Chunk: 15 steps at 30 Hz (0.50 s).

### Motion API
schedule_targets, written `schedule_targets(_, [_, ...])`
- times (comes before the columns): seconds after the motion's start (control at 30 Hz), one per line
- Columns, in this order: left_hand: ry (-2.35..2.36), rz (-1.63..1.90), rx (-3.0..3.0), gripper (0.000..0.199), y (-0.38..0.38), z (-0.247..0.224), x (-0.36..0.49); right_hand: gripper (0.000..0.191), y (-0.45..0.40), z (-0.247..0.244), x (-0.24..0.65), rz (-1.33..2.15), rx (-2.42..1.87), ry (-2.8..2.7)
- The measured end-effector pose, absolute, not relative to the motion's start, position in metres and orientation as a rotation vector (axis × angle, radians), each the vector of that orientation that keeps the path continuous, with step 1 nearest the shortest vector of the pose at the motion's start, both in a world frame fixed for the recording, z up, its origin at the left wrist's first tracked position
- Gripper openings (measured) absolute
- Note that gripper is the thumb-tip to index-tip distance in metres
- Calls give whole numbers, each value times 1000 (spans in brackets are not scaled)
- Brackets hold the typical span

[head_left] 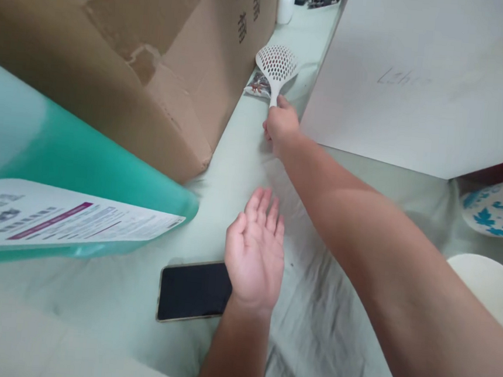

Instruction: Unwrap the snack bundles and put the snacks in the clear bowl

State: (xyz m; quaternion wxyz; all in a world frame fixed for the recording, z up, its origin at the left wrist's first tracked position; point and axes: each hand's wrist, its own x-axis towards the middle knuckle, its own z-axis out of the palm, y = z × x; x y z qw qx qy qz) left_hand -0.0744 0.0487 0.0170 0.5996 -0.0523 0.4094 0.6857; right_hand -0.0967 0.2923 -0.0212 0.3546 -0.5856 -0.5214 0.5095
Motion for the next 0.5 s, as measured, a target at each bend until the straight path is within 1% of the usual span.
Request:
schedule_targets(0.07, [943, 1593, -104, 53, 46, 19, -74, 66, 275, -12, -91, 1438, -1576, -1211])
schedule_targets(0.17, [911, 1599, -66, 54, 41, 22, -72, 70, 249, -7, -80, 1462, -1602, -1181])
schedule_targets(0.5, [875, 1666, -24, 51, 22, 27, -75, 61, 157, -9, -44, 1395, -1708, -1348])
